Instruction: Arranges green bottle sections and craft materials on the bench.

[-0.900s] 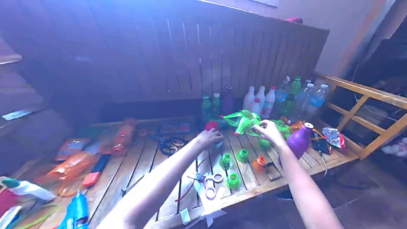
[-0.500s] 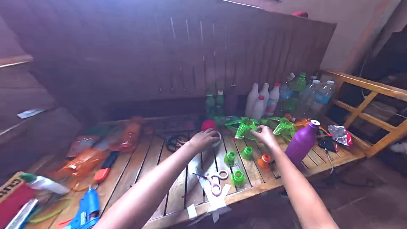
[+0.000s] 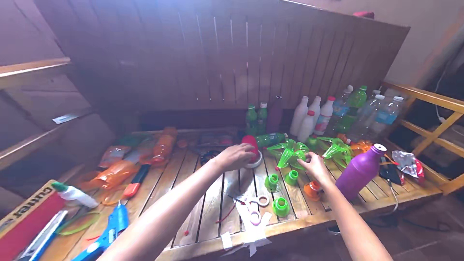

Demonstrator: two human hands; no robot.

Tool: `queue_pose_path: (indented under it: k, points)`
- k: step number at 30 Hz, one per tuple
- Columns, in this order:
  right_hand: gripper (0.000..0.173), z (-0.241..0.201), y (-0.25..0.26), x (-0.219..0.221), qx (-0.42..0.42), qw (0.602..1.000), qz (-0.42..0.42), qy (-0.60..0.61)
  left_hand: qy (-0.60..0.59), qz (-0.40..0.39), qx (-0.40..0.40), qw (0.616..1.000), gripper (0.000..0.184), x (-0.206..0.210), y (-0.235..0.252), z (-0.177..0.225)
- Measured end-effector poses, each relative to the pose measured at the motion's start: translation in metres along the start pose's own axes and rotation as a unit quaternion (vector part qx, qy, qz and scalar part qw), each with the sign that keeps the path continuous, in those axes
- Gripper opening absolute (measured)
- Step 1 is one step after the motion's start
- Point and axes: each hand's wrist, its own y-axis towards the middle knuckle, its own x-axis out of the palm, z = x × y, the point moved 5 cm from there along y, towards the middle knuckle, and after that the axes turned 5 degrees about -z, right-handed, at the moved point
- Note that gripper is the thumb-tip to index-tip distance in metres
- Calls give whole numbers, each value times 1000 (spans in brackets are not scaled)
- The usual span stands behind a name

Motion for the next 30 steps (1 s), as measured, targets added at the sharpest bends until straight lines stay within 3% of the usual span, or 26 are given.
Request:
queue_pose_path:
  k: [5, 9, 15, 20, 26, 30]
  points:
    - [51, 0, 4, 3, 18, 1000, -11, -15, 30, 103, -104, 989, 26, -48, 11, -40]
    - [52, 0, 9, 4, 26, 999, -20, -22, 1, 157, -204, 966, 33, -83, 45, -63]
    - [55, 1, 9, 0, 21, 999, -28, -30, -39, 170, -255, 951, 44, -98, 96, -77]
    - [52, -10, -13, -15, -10, 997, 4, -72, -43, 151, -306, 939, 38, -88, 109, -81]
    - [33, -35, -77, -24, -188, 967, 169, -18, -128, 238, -271, 924, 30, -100, 65, -98]
    - [28, -66, -115, -6, -275, 943, 162, 89, -147, 308, -262, 903, 32, -142, -21, -85]
